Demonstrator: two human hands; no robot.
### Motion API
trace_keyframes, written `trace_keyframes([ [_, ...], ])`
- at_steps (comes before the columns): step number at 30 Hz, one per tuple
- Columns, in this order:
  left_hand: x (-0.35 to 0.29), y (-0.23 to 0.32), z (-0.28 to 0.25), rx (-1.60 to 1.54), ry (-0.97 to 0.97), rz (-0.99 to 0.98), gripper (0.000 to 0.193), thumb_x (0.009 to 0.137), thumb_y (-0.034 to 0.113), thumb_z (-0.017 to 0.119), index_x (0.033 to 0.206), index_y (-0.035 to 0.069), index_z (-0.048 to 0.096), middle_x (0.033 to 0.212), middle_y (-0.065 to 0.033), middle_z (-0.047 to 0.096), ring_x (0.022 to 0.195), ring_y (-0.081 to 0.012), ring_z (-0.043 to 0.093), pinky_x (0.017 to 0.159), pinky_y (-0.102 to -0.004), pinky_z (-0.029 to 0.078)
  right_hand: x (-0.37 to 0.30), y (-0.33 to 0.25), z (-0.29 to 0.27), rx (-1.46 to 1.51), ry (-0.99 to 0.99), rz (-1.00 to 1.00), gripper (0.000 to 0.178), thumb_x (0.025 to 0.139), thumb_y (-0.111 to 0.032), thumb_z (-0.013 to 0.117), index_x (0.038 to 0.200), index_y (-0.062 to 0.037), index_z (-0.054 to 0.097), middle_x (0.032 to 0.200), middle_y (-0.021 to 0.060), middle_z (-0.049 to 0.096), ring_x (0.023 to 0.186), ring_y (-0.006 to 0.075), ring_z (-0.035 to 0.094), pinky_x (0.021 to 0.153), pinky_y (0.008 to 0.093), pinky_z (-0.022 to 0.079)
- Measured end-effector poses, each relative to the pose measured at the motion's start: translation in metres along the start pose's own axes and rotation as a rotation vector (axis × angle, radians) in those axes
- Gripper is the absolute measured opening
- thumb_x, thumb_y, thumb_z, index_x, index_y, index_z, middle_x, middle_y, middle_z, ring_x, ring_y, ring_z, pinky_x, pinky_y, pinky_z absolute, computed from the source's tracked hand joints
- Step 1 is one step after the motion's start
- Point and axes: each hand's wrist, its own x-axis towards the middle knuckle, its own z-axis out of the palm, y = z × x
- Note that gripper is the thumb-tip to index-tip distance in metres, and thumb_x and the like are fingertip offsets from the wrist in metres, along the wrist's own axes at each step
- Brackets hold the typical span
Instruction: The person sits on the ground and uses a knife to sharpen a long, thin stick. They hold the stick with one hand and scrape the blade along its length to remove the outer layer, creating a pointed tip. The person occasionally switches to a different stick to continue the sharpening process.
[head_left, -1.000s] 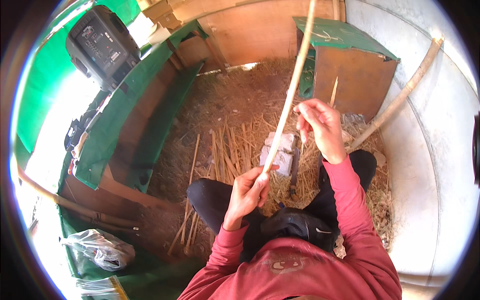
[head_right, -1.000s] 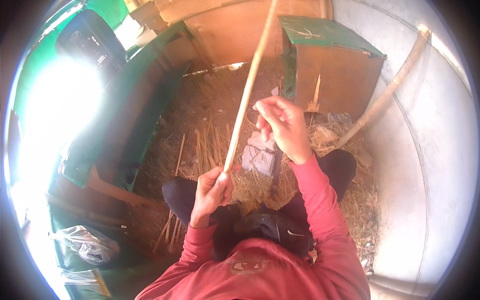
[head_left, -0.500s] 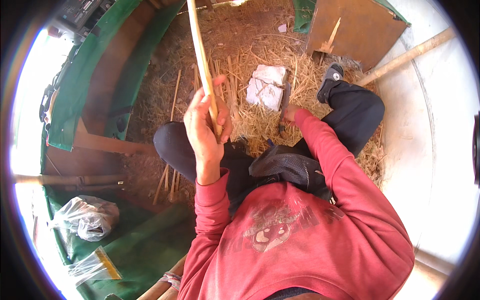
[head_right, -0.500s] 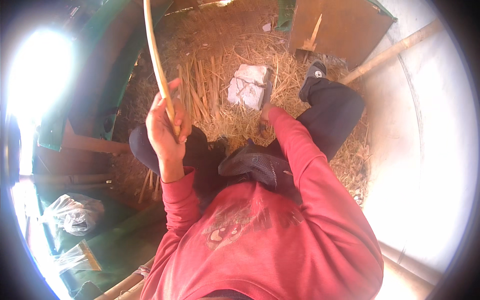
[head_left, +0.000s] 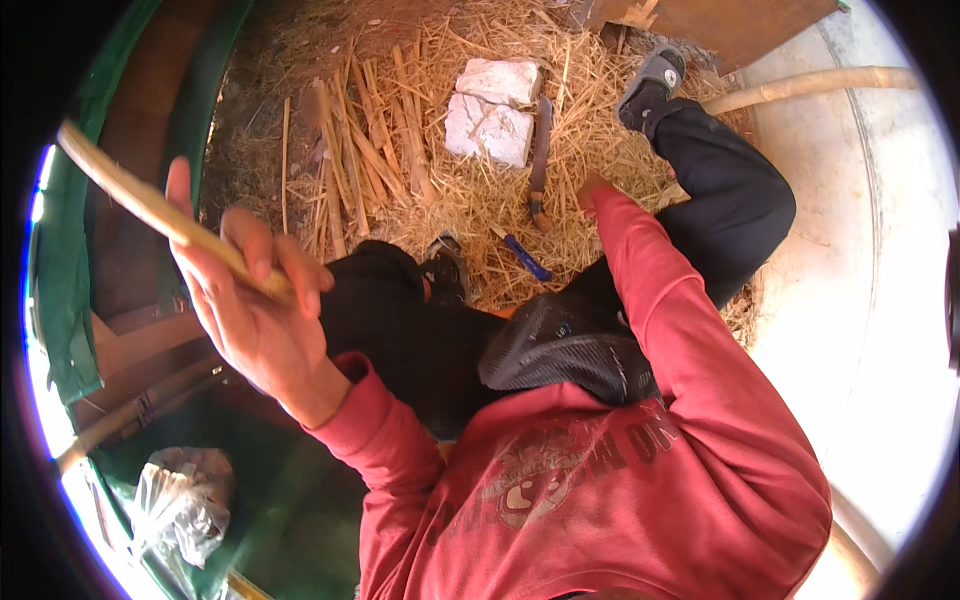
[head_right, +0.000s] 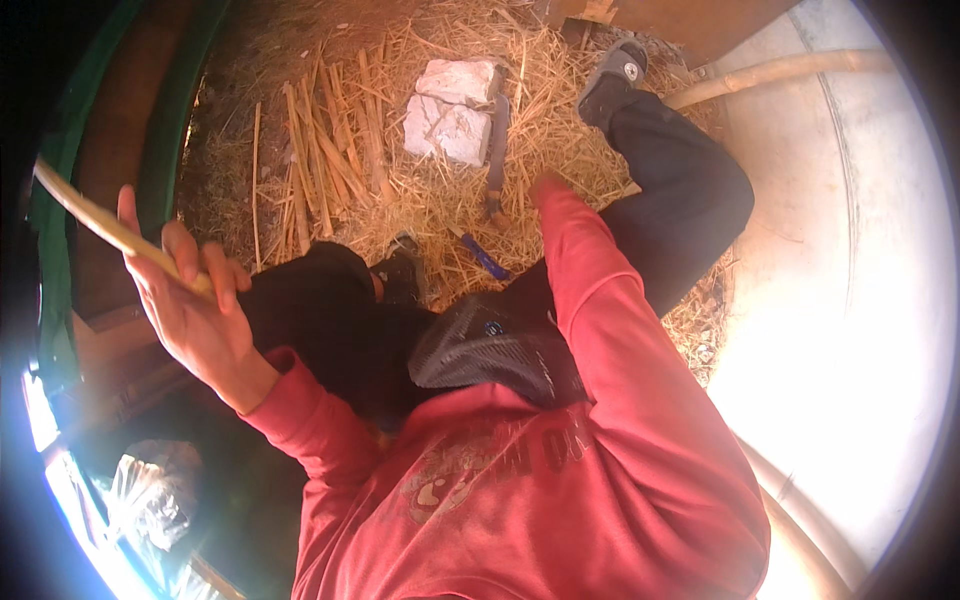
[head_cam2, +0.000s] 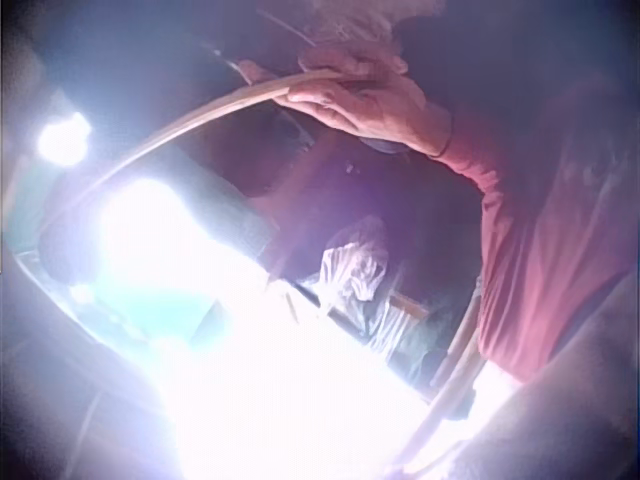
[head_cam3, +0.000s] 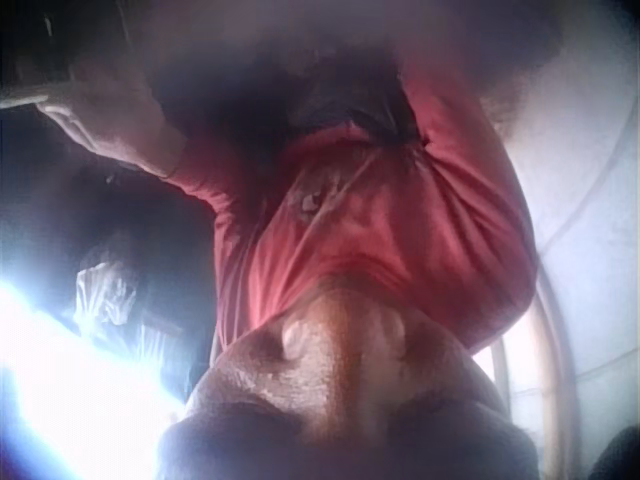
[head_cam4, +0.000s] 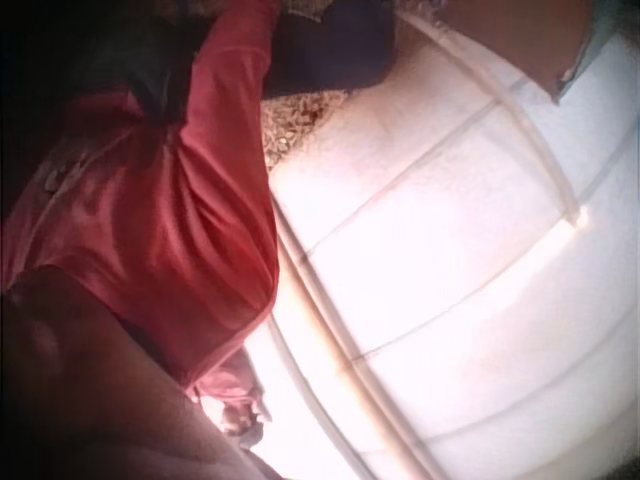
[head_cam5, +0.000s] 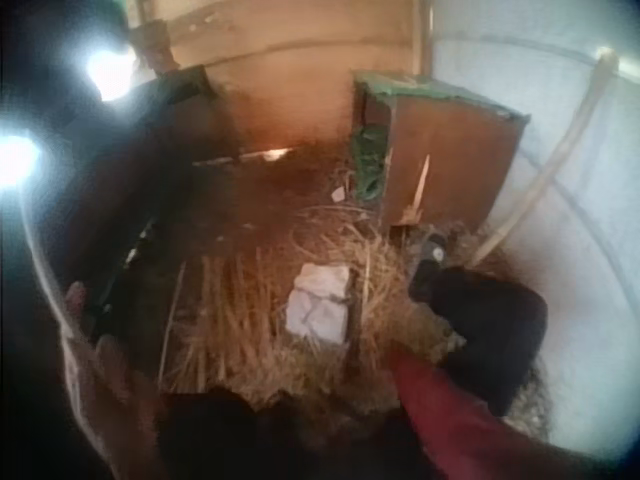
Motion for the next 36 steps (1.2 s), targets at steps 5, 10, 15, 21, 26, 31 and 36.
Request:
trace_keyframes([
  [5, 0.006, 0.001, -0.005, -0.059, 0.120, -0.065, 0.060, 0.103, 0.042, 0.039, 0.150, 0.010, 0.020, 0.068, 0.0005, 0.037, 0.038, -0.0064, 0.029, 0.034, -0.0212, 0.024, -0.018, -0.041, 0.020, -0.270, -0.148, -0.238, 0.025, 0.083, -0.028, 0.069, 0.086, -0.0034, 0.073, 0.077, 0.0102, 0.072, 0.069, 0.0228, 0.070, 0.060, 0.0390, 0.054],
  [10, 0.010, -0.010, -0.008, -0.102, 0.197, -0.128, 0.058, 0.103, 0.041, 0.040, 0.150, 0.011, 0.023, 0.066, 0.0021, 0.034, 0.041, -0.0037, 0.021, 0.035, -0.0191, 0.018, -0.057, -0.089, 0.054, -0.447, -0.292, -0.441, 0.045, 0.080, -0.047, 0.068, 0.094, -0.0034, 0.070, 0.086, 0.0147, 0.071, 0.083, 0.0287, 0.070, 0.072, 0.0420, 0.054],
  [15, -0.003, -0.009, -0.016, -0.049, 0.401, -0.224, 0.059, 0.103, 0.041, 0.041, 0.147, 0.005, 0.027, 0.057, 0.0030, 0.030, 0.039, -0.0030, 0.016, 0.034, -0.0204, 0.014, -0.091, -0.126, 0.088, -0.538, -0.349, -0.449, 0.054, 0.084, -0.045, 0.062, 0.126, -0.0114, 0.059, 0.110, 0.0181, 0.068, 0.102, 0.0353, 0.065, 0.084, 0.0455, 0.051],
  [21, -0.007, -0.010, -0.027, -0.146, 0.315, -0.250, 0.051, 0.103, 0.035, 0.044, 0.136, -0.004, 0.043, 0.056, 0.0026, 0.037, 0.041, -0.0023, 0.025, 0.036, -0.0208, 0.018, -0.064, -0.112, 0.103, -0.526, -0.417, -0.314, 0.046, 0.077, -0.030, 0.066, 0.116, -0.0049, 0.066, 0.114, 0.0187, 0.067, 0.103, 0.0358, 0.065, 0.089, 0.0431, 0.050],
  [26, -0.007, -0.002, -0.032, -0.272, 0.224, -0.213, 0.042, 0.104, 0.029, 0.042, 0.136, 0.002, 0.045, 0.060, 0.0047, 0.037, 0.043, -0.0020, 0.027, 0.038, -0.0193, 0.021, -0.037, -0.099, 0.050, -0.585, -0.330, -0.522, 0.044, 0.086, -0.041, 0.056, 0.102, -0.0014, 0.067, 0.087, 0.0169, 0.070, 0.077, 0.0347, 0.068, 0.072, 0.0436, 0.055],
  [31, -0.009, 0.004, -0.025, -0.204, 0.205, -0.265, 0.034, 0.102, 0.016, 0.048, 0.133, 0.003, 0.049, 0.063, 0.0033, 0.043, 0.045, -0.0017, 0.034, 0.039, -0.0184, 0.028, -0.099, -0.154, -0.066, -0.523, -0.091, -0.545, 0.037, 0.091, -0.039, 0.055, 0.100, -0.0051, 0.066, 0.095, 0.0171, 0.068, 0.082, 0.0321, 0.067, 0.075, 0.0432, 0.051],
  [36, -0.004, -0.005, -0.011, -0.213, 0.132, -0.243, 0.034, 0.101, 0.017, 0.051, 0.131, 0.002, 0.050, 0.065, 0.0003, 0.048, 0.043, -0.0037, 0.037, 0.037, -0.0195, 0.031, -0.138, -0.173, -0.147, -0.256, -0.030, -0.571, 0.037, 0.093, -0.031, 0.055, 0.124, -0.0102, 0.056, 0.105, 0.0189, 0.067, 0.095, 0.0379, 0.064, 0.086, 0.0461, 0.049],
])
